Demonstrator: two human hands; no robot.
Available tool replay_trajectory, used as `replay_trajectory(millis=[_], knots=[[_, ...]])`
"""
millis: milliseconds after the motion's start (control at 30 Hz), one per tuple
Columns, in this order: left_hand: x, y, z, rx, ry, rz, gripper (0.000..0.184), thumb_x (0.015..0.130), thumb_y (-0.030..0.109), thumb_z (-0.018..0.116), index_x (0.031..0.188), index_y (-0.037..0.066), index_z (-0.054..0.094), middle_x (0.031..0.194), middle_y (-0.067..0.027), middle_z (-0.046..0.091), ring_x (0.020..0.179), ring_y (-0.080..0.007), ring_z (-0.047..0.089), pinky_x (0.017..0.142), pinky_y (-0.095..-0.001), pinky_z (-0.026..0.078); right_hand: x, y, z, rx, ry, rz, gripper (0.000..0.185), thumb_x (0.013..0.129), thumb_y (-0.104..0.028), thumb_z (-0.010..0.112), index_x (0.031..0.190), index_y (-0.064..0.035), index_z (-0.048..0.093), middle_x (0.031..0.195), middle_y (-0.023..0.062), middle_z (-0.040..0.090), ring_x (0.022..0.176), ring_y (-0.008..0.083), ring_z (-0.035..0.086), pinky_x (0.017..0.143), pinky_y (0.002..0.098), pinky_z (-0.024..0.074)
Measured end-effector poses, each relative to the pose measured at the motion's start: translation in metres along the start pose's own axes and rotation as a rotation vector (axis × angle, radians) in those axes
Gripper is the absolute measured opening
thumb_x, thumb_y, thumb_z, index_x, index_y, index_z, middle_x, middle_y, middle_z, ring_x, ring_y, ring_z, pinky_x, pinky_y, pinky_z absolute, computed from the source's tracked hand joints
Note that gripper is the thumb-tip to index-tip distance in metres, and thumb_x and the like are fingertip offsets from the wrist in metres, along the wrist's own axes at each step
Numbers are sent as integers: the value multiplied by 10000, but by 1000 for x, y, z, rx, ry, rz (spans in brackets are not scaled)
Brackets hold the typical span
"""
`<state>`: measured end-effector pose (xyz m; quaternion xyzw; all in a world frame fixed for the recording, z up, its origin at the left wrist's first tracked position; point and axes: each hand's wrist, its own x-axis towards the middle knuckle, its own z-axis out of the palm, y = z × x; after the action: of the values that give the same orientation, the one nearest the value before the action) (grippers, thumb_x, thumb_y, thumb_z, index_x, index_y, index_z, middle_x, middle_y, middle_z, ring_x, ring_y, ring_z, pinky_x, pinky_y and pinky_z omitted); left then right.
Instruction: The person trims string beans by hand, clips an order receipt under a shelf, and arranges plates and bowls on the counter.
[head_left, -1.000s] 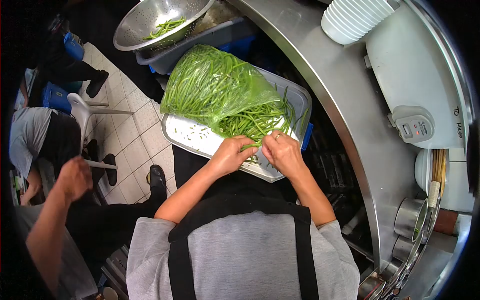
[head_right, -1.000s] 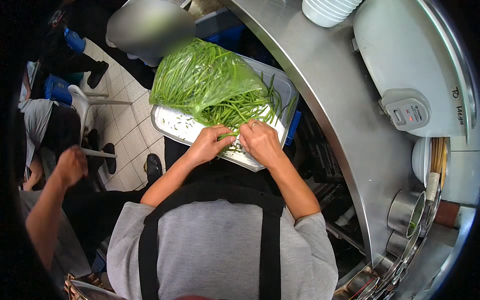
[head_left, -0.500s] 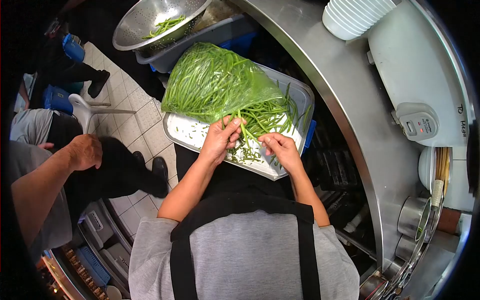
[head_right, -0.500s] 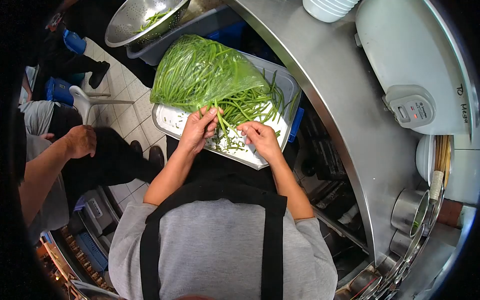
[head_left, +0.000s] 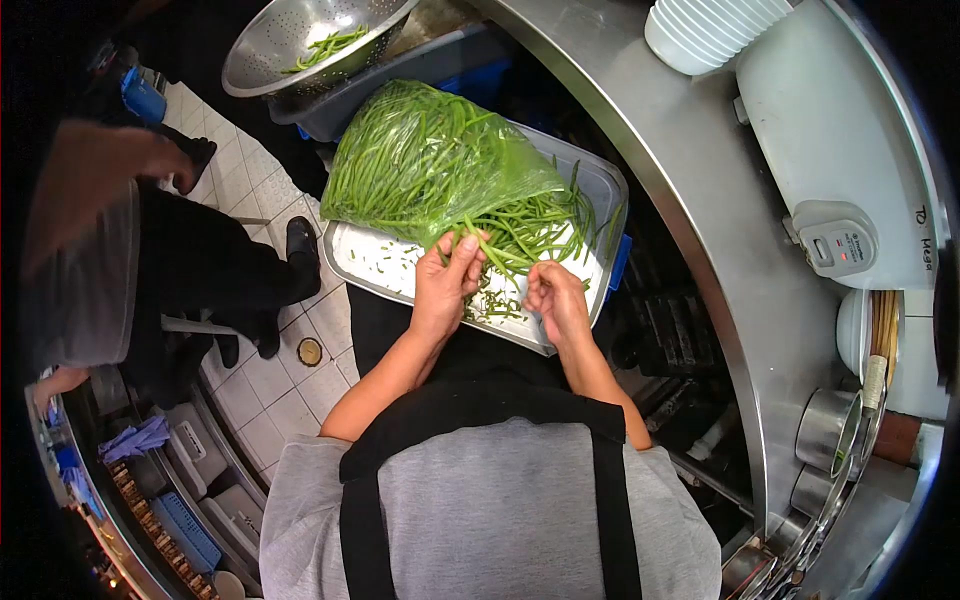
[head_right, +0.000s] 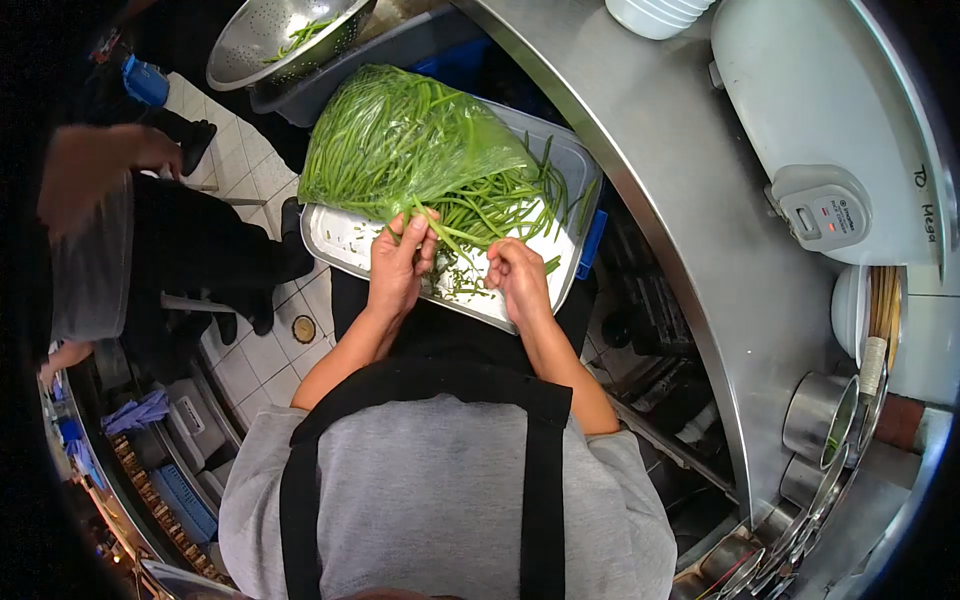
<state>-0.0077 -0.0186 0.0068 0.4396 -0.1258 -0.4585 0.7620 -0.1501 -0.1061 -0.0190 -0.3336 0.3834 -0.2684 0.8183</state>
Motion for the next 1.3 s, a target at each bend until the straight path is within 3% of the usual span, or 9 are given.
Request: replay_trajectory(millis=[233, 267, 367, 600, 767, 900, 967, 1033, 1300], knots=[[4, -4, -10, -10, 17, -2, 191, 934, 207, 558, 976, 27, 608, 708, 36, 527, 526, -2, 372, 428, -156, 254, -11, 4, 4, -400, -217, -11, 206, 900, -185, 548, 931, 10, 610, 764, 40, 593, 561, 80, 471, 531, 204, 380], [2, -5, -8, 18, 12, 6, 193, 933, 204, 560, 982, 24, 608, 706, 38, 519, 527, -2, 366, 431, -158, 253, -10, 5, 6, -320, -178, -20, 127, 869, -95, 539, 855, 15, 603, 636, 5, 517, 508, 65, 421, 501, 217, 348], [-10, -7, -2, 80, -30, 32, 194, 928, 192, 566, 1003, 18, 605, 720, 31, 516, 539, -8, 362, 443, -164, 256, -4, -2, -1, 31, -77, -11, 89, 851, -51, 514, 803, 2, 568, 638, 10, 499, 489, 72, 395, 501, 238, 365], [-16, -10, 7, 90, -45, 106, 167, 925, 164, 567, 992, 15, 607, 664, 54, 403, 538, -13, 322, 454, -171, 238, -9, -11, 12, 144, 40, -149, 84, 874, -95, 496, 813, -48, 530, 713, 23, 492, 530, 109, 418, 528, 286, 391], [-9, 11, -4, 12, 46, 165, 101, 923, 179, 554, 919, 80, 534, 701, 17, 501, 534, -30, 363, 443, -173, 259, 9, -10, -30, 311, 126, -216, 90, 871, -81, 476, 801, -50, 524, 698, 19, 459, 535, 115, 419, 526, 295, 397], [8, 29, -28, -112, 106, 209, 118, 932, 210, 451, 925, 97, 483, 763, -47, 555, 616, -82, 449, 476, -202, 317, -11, -15, -35, -747, 23, -67, 156, 859, -70, 519, 952, -31, 638, 747, 45, 543, 628, 126, 504, 578, 305, 439], [12, 28, -34, -161, 174, 105, 133, 932, 223, 432, 932, 96, 469, 676, -30, 483, 568, -101, 412, 475, -218, 302, -16, -2, -33, -1268, -99, -454, 208, 809, -70, 558, 989, -51, 661, 847, 159, 603, 724, 276, 593, 684, 336, 482], [13, 26, -44, -200, 95, 9, 131, 931, 225, 433, 925, 98, 465, 630, -13, 429, 540, -102, 382, 475, -225, 291, -15, 2, -36, -1441, -199, -547, 199, 795, -93, 610, 982, -54, 668, 829, 149, 619, 699, 313, 601, 661, 366, 485], [5, 0, -27, 124, 5, -256, 152, 909, 216, 584, 926, 69, 548, 573, 58, 337, 479, -70, 331, 437, -224, 290, 21, -31, -45, -1707, 160, -773, 128, 761, -102, 649, 886, -78, 662, 867, 121, 591, 804, 323, 619, 694, 409, 508]])
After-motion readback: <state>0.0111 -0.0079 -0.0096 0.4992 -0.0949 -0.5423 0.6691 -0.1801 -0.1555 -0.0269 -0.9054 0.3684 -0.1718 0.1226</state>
